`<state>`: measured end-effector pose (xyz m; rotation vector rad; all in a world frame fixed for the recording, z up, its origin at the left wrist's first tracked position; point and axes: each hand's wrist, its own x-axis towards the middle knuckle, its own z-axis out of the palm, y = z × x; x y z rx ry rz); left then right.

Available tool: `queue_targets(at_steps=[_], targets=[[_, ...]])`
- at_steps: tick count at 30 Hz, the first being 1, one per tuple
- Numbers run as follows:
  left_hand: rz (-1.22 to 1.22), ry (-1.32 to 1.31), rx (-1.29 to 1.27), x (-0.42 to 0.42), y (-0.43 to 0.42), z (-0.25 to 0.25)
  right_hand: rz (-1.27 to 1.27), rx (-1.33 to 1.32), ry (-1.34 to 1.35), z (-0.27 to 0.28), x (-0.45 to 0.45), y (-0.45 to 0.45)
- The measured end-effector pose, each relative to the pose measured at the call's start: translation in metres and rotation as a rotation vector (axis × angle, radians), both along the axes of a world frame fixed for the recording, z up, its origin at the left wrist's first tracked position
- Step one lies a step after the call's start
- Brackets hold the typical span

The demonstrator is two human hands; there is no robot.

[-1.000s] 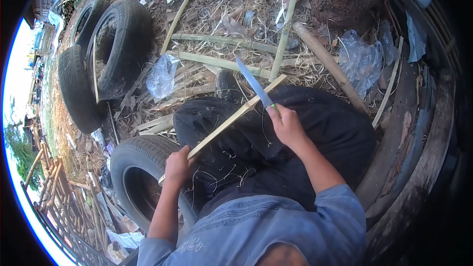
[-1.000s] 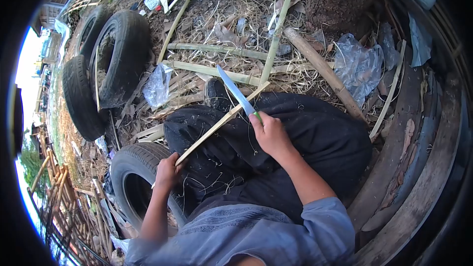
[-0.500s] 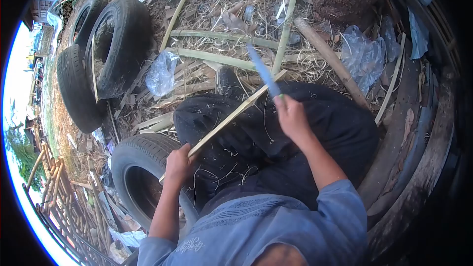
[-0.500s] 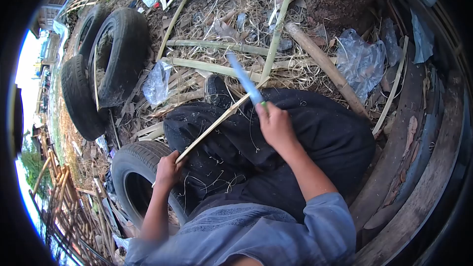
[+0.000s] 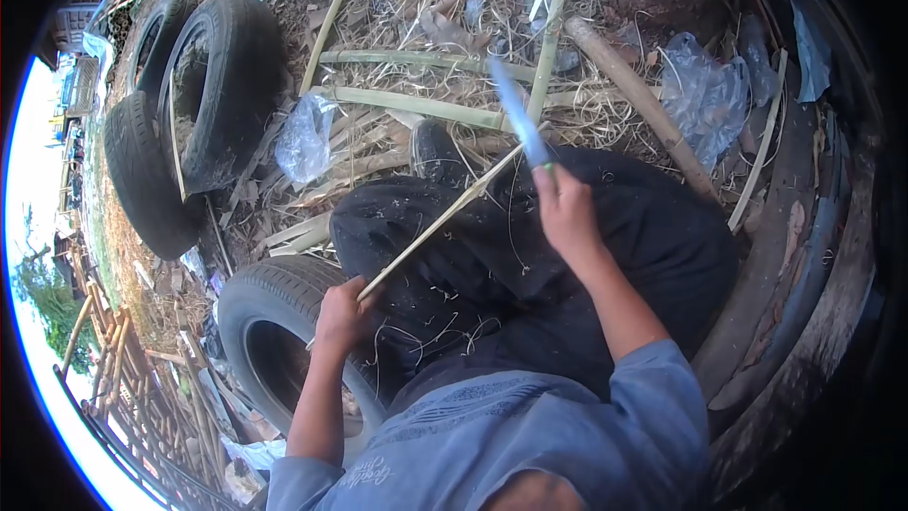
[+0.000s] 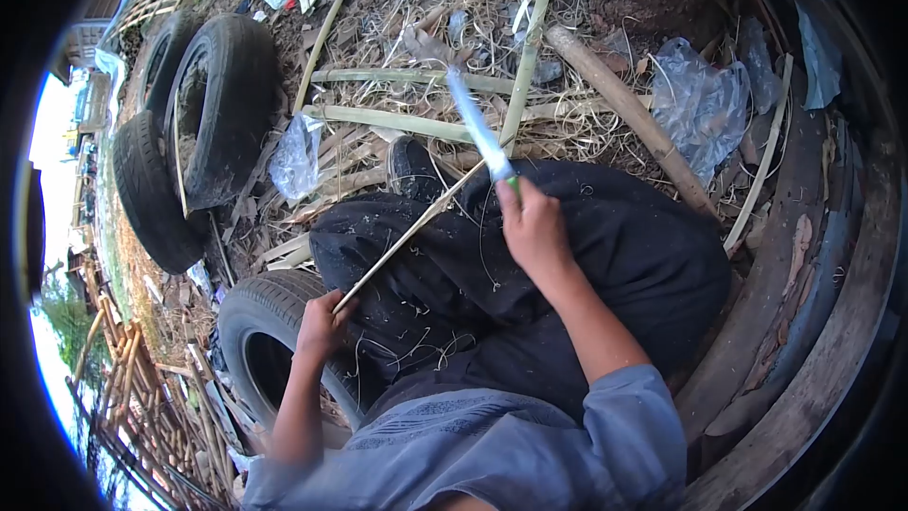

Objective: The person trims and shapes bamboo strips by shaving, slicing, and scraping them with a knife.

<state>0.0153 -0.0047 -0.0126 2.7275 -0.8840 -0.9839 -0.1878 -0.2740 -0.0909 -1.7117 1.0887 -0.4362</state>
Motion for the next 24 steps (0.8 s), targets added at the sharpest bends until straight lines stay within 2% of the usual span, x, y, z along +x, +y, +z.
queue_targets(at_steps=[2,4,7,10,12,15,20,24], targets=[[0.001,0.038,0.016,0.001,-0.005,0.000,0.119,-0.149,-0.104,-0.015,0.004,0.035],[0.045,0.086,0.010,0.002,-0.009,-0.001,0.102,-0.151,-0.162,-0.018,0.005,0.030],[0.027,0.071,0.017,0.002,-0.007,0.002,-0.007,0.050,-0.018,0.005,0.002,-0.008],[0.029,0.080,0.027,0.003,-0.008,0.003,0.061,-0.093,-0.164,-0.016,0.008,0.031],[0.038,0.108,0.002,0.005,-0.010,0.001,0.089,-0.078,-0.136,-0.014,0.005,0.020],[0.036,0.111,0.030,0.007,-0.006,0.001,-0.065,0.114,-0.079,-0.003,0.004,-0.004],[0.056,0.183,0.010,0.013,-0.002,-0.007,-0.015,-0.003,-0.104,-0.014,0.002,0.000],[0.051,0.208,0.016,0.016,-0.003,-0.004,-0.012,0.024,-0.122,-0.016,0.007,-0.001]])
